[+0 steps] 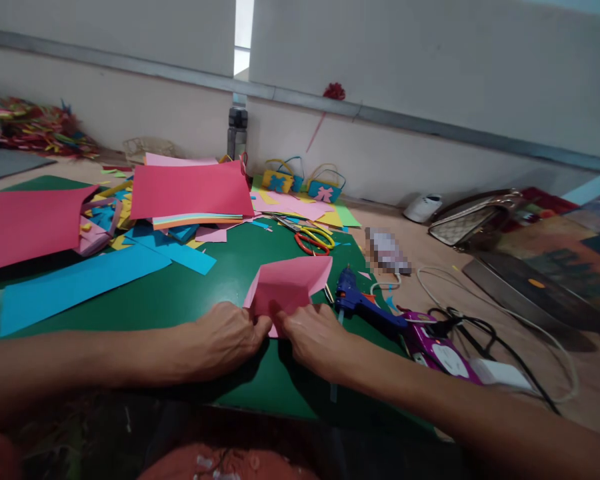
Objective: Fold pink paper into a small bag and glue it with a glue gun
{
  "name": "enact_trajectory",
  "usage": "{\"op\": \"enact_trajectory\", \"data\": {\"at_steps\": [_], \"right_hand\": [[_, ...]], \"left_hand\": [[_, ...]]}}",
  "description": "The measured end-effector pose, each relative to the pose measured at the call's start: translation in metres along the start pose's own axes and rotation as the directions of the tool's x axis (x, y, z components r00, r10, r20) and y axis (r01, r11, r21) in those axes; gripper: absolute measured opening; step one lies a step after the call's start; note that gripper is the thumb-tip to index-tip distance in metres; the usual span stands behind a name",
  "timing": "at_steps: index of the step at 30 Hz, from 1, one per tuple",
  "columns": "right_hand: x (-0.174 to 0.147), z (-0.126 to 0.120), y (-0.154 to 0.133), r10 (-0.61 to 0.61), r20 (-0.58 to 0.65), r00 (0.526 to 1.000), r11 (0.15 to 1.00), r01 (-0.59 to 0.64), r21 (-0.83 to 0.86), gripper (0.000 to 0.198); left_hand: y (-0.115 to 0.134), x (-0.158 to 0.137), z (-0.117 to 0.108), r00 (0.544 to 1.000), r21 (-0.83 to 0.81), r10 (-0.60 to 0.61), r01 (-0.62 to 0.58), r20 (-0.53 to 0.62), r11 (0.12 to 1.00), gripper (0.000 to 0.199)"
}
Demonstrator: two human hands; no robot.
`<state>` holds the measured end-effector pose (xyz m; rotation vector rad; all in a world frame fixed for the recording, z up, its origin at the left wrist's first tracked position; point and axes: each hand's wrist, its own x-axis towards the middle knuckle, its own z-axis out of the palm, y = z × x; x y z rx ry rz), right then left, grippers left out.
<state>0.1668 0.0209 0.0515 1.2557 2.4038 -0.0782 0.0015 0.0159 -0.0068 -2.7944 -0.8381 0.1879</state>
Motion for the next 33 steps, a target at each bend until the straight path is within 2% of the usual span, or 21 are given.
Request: {"op": "enact_trajectory", "data": {"at_steps": [5,12,17,20,23,24,27,30,33], "right_hand": [[-0.005,0.005,0.003,-0.008,0.007,1.0,1.0,0.008,-0.014,0.035],[-0.01,0.013,0.006,-0.032,-0.035,0.999,0.997,0.029,-0.075,0.047],[-0.01,0.017,0.003,-0.045,-0.053,0.998,0.991,0.038,-0.129,0.047],[-0.015,0.013,0.005,-0.066,-0.07,0.995,0.993,0.059,-0.101,0.048],[-0.026,0.006,0.017,-0.041,-0.16,0.986,0.999,0.037,-0.028,0.051],[-0.03,0.004,0.024,-0.013,-0.194,0.981,1.0,0.013,0.003,0.048],[-0.039,0.006,0.045,0.082,-0.276,0.958,0.995,-0.062,0.082,0.022],[-0.042,0.017,0.058,0.127,-0.285,0.95,0.988,-0.096,0.117,0.023],[-0.041,0.027,0.059,0.075,-0.32,0.944,0.994,-0.047,0.095,0.02]], "left_hand": [[0.001,-0.001,0.001,0.999,0.028,0.022,-0.022,-0.023,0.999,0.03],[0.0,0.0,-0.004,1.0,-0.033,-0.01,0.01,0.014,0.999,0.022],[0.001,0.002,-0.008,0.999,-0.035,-0.032,0.033,0.031,0.999,0.022],[0.0,0.002,-0.009,0.998,-0.021,-0.039,0.04,0.049,0.999,0.027],[-0.001,0.001,-0.006,0.999,-0.035,-0.046,0.046,-0.005,0.998,0.025],[-0.002,0.001,-0.005,0.998,-0.044,-0.053,0.051,-0.027,0.998,0.023],[-0.005,-0.001,-0.002,0.997,-0.065,-0.061,0.058,-0.055,0.996,0.019],[-0.007,0.0,-0.003,0.997,-0.061,-0.057,0.054,-0.052,0.997,0.015],[-0.008,0.0,-0.004,0.995,-0.04,-0.046,0.043,-0.086,0.998,0.013]]}}
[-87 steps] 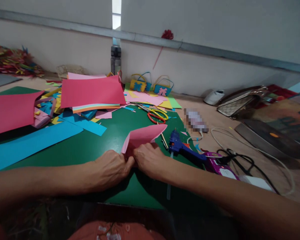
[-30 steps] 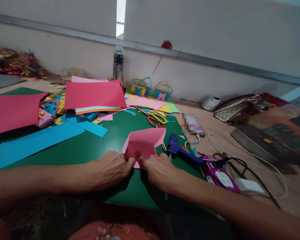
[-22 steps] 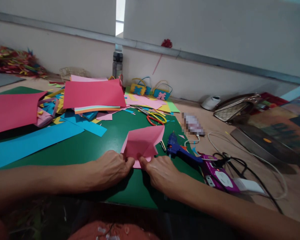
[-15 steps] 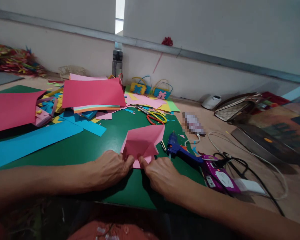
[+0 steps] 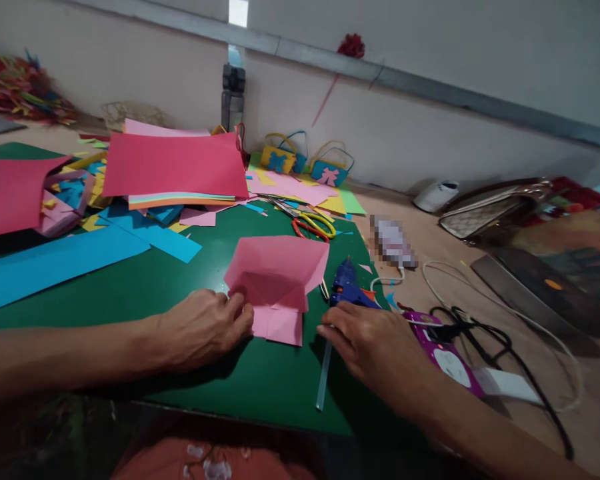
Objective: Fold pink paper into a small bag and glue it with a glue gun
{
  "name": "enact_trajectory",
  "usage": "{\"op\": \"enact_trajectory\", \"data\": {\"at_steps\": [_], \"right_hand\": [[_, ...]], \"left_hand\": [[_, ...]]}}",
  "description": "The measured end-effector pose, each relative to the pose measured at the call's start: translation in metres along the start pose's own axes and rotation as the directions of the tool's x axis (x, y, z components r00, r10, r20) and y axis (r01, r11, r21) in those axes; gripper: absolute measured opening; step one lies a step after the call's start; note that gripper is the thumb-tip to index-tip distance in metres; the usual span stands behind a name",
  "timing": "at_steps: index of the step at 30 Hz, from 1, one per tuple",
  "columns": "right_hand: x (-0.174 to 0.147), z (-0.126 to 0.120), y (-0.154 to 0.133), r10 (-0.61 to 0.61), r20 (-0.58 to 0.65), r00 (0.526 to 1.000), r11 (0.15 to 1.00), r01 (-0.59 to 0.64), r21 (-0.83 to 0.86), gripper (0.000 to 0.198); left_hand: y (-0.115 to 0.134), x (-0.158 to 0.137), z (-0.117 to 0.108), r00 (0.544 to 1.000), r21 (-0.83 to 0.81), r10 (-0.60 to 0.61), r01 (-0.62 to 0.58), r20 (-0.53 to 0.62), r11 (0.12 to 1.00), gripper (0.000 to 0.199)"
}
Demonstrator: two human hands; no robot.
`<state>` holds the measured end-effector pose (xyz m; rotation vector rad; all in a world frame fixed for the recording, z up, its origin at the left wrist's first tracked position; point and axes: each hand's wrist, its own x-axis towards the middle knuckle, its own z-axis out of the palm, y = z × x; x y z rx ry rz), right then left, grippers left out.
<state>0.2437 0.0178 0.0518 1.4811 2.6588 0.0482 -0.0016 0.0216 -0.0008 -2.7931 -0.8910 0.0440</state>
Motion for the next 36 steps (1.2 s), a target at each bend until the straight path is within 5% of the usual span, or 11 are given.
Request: {"op": "enact_trajectory", "data": {"at_steps": [8,13,16,24,36], "right_hand": [[0.003,0.016,-0.001,-0.209,-0.098,0.973,0.977,0.212,0.017,0.013],[0.002,0.023,-0.003,-0.288,-0.122,0.95,0.958,0.285,-0.039,0.007],[0.002,0.024,-0.009,-0.321,-0.106,0.941,0.945,0.31,-0.104,0.02],[0.008,0.023,-0.021,-0.312,0.089,0.946,0.92,0.324,-0.223,0.045],[0.012,0.026,-0.022,-0.3,0.079,0.95,0.919,0.311,-0.242,0.044]], "left_hand": [[0.003,-0.001,-0.002,0.997,0.161,0.067,-0.059,-0.041,0.985,0.018],[0.002,0.001,-0.002,0.995,0.127,0.069,-0.059,-0.078,0.99,0.012],[0.001,0.002,-0.003,0.996,0.091,0.056,-0.05,-0.063,0.995,0.015],[0.003,-0.001,-0.008,0.994,0.123,0.096,-0.089,-0.053,0.988,0.029],[0.01,0.0,0.001,0.989,0.046,0.117,-0.113,-0.093,0.993,0.028]]}}
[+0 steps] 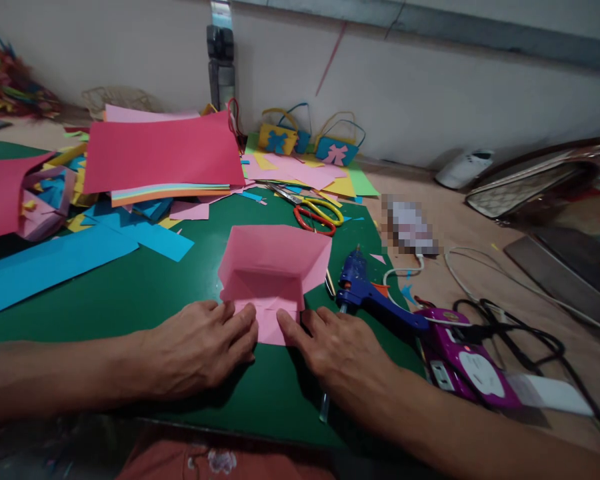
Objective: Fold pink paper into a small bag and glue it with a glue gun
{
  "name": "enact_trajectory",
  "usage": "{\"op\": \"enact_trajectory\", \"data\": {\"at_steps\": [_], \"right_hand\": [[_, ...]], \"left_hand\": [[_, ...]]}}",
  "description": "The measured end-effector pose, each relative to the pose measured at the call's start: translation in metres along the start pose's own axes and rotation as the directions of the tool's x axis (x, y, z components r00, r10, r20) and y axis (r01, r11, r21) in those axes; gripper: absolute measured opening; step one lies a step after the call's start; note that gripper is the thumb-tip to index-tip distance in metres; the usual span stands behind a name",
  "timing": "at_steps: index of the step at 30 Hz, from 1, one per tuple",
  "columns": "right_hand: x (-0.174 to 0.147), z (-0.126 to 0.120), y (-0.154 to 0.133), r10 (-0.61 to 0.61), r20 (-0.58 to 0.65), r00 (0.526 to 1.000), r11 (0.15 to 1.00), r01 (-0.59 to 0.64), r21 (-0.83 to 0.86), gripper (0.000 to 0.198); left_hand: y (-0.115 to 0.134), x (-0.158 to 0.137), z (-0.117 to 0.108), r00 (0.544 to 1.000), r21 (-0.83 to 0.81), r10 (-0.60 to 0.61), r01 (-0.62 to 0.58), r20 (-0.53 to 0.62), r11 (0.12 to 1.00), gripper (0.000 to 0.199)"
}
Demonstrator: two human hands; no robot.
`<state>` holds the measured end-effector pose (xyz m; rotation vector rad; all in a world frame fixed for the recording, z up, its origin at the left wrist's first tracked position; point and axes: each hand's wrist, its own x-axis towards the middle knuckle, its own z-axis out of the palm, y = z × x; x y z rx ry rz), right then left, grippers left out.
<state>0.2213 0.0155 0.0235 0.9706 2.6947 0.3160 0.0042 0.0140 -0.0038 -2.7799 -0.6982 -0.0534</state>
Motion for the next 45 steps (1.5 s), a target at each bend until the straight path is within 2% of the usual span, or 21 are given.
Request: {"op": "enact_trajectory", "data": {"at_steps": [6,9,14,17,20,24,27,33,39,45], "right_hand": [[-0.01,-0.001,0.006,-0.008,-0.194,0.981,0.998,0.02,0.061,0.011],[-0.015,0.0,0.012,0.042,-0.267,0.963,0.998,-0.03,0.047,0.007],[-0.016,0.0,0.014,0.069,-0.265,0.962,0.997,-0.075,-0.014,0.009],[-0.013,0.0,0.009,0.019,-0.235,0.972,0.993,-0.047,-0.112,0.006],[-0.009,-0.002,0.004,-0.033,-0.198,0.98,0.981,-0.006,-0.193,0.014],[-0.003,-0.001,0.001,-0.104,-0.238,0.966,0.964,0.039,-0.262,0.019],[0.0,0.0,0.001,-0.124,-0.273,0.954,0.957,0.043,-0.286,0.018],[0.0,-0.001,0.0,-0.147,-0.221,0.964,0.96,0.085,-0.267,0.014],[0.007,0.006,-0.005,-0.156,-0.252,0.955,0.936,0.061,-0.347,0.014],[0.013,-0.003,-0.004,-0.11,-0.315,0.943,0.928,-0.016,-0.372,0.017]], "left_hand": [[-0.001,-0.001,-0.003,1.0,0.012,0.004,-0.004,0.021,1.0,0.025],[0.0,-0.001,-0.008,1.0,0.04,0.007,-0.008,0.026,0.999,0.023],[0.004,0.002,-0.014,0.999,0.108,-0.031,0.03,0.016,0.994,0.02],[0.004,0.005,-0.013,0.998,0.107,-0.033,0.028,0.045,0.994,0.016],[0.001,0.006,-0.01,0.997,0.11,-0.051,0.044,0.062,0.993,0.013],[-0.006,0.006,-0.007,0.998,0.125,-0.055,0.051,0.028,0.991,0.012],[-0.009,0.006,-0.006,0.998,0.111,-0.06,0.057,0.018,0.992,0.01],[-0.013,0.007,0.0,0.997,0.037,-0.073,0.073,-0.02,0.997,0.004],[-0.016,0.013,0.006,0.992,0.023,-0.101,0.103,-0.07,0.994,0.027],[-0.016,0.017,0.007,0.991,-0.013,-0.124,0.123,-0.057,0.992,0.035]]}}
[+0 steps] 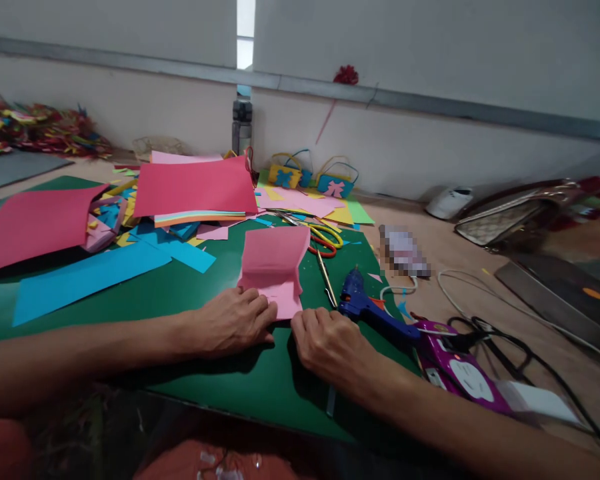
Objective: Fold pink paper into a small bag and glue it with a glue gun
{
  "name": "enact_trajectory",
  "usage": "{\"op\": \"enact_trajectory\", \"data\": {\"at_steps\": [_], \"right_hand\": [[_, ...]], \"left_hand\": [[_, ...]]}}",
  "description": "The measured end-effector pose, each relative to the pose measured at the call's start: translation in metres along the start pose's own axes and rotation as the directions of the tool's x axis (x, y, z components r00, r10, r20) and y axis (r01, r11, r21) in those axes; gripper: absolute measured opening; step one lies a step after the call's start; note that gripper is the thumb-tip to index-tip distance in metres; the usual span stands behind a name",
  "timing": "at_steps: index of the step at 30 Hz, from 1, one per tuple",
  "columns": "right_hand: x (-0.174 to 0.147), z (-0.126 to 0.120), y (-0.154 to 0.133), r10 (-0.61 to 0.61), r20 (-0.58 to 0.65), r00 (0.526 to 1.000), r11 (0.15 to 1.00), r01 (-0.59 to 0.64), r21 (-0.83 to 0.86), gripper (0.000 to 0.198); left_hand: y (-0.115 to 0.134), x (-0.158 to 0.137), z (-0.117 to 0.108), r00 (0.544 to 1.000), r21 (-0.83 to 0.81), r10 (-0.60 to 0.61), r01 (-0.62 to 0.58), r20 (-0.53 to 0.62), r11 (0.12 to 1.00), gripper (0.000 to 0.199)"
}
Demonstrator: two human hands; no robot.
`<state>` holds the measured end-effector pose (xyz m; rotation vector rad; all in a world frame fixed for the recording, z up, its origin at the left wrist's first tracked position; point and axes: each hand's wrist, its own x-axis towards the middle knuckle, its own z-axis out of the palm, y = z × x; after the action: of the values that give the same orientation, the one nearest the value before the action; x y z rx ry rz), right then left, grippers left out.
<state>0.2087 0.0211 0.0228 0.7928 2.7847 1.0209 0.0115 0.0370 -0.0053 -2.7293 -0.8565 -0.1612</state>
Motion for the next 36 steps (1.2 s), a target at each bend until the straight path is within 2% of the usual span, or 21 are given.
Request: {"op": "enact_trajectory", "data": {"at_steps": [7,10,15,20,25,28,32,34,36], "right_hand": [[0.002,-0.003,0.001,0.023,0.032,0.999,0.999,-0.024,0.028,0.018],[0.005,0.0,-0.002,0.059,0.093,0.994,0.998,-0.061,0.014,0.016],[0.01,-0.001,0.001,0.082,0.141,0.987,0.996,-0.088,0.035,0.017],[0.012,-0.013,0.005,0.088,0.163,0.983,0.992,-0.101,0.075,0.018],[0.016,-0.027,0.008,0.063,0.263,0.963,0.981,-0.109,0.161,0.015],[0.017,-0.032,0.009,0.044,0.269,0.962,0.973,-0.102,0.207,0.014],[0.014,-0.03,0.022,0.104,0.184,0.977,0.935,-0.159,0.317,0.011],[0.01,-0.028,0.034,0.208,0.114,0.972,0.884,-0.236,0.403,0.015],[0.004,-0.025,0.046,0.333,0.065,0.941,0.807,-0.32,0.496,0.018]], "left_hand": [[0.004,0.002,0.002,0.999,0.015,-0.008,0.008,-0.042,1.0,0.029],[0.005,0.003,0.002,0.999,0.026,-0.016,0.017,-0.051,1.0,0.027],[0.005,0.004,0.0,0.999,-0.012,-0.048,0.048,0.0,0.999,0.017],[0.006,0.003,-0.003,0.997,-0.016,-0.056,0.057,0.053,0.998,0.009],[0.004,0.003,-0.003,0.997,0.045,-0.059,0.061,-0.04,0.997,0.01],[0.001,0.004,-0.002,0.996,0.031,-0.064,0.066,-0.062,0.997,0.008],[-0.007,0.003,-0.004,0.978,-0.093,-0.085,0.068,-0.189,0.993,0.014],[-0.013,0.002,-0.008,0.946,-0.26,-0.161,0.086,-0.282,0.962,0.019],[-0.019,0.001,-0.015,0.906,-0.49,-0.285,0.104,-0.312,0.866,0.023]]}}
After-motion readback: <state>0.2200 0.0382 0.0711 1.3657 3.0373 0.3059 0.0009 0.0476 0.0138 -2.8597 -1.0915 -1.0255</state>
